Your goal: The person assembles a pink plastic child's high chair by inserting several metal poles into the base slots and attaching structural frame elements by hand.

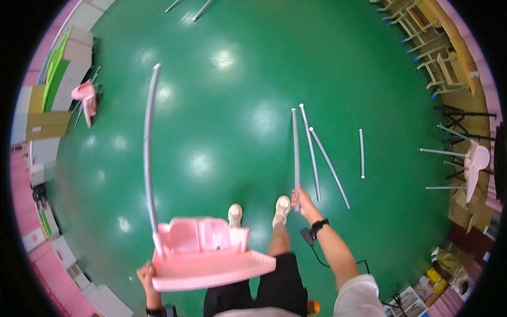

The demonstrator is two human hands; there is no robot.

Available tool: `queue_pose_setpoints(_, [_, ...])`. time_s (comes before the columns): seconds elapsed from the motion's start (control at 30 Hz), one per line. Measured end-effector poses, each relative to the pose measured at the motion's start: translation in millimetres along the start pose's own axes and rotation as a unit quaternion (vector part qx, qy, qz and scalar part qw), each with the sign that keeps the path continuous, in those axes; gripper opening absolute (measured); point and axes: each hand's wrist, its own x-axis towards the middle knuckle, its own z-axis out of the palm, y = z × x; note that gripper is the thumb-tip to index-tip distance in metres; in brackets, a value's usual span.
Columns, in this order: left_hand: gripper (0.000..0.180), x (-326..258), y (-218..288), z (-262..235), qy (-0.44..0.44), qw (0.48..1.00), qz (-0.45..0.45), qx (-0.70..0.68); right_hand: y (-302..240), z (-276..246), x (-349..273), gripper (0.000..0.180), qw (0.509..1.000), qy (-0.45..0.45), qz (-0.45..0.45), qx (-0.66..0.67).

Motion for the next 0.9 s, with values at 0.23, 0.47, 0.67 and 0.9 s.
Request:
queue_pose_setpoints(0.23, [0.045,-14.2,73.4,-22.8,-0.095,0.980,0.125,-0.119,-53.5,53.6,-119.5,0.047,0.919,-0.128,0.164,0.334])
queue_pose_setpoints(0.47, [0.047,-45.8,117.0,-55.4,-0.116,0.958,0.197,-0.171,-69.3,82.1,-209.0,0.035,0.906,-0.203,0.154,0.338])
queue_pose_setpoints(0.67, [0.049,-32.2,144.2,-71.8,-0.140,0.948,0.223,-0.176,-66.9,96.1,-282.4,0.030,0.967,-0.216,0.063,0.122])
queue_pose_setpoints(0.9, [0.040,-6.6,165.4,-54.4,-0.099,0.984,0.090,-0.120,-8.1,146.5,-359.5,0.021,0.972,-0.185,-0.059,-0.131])
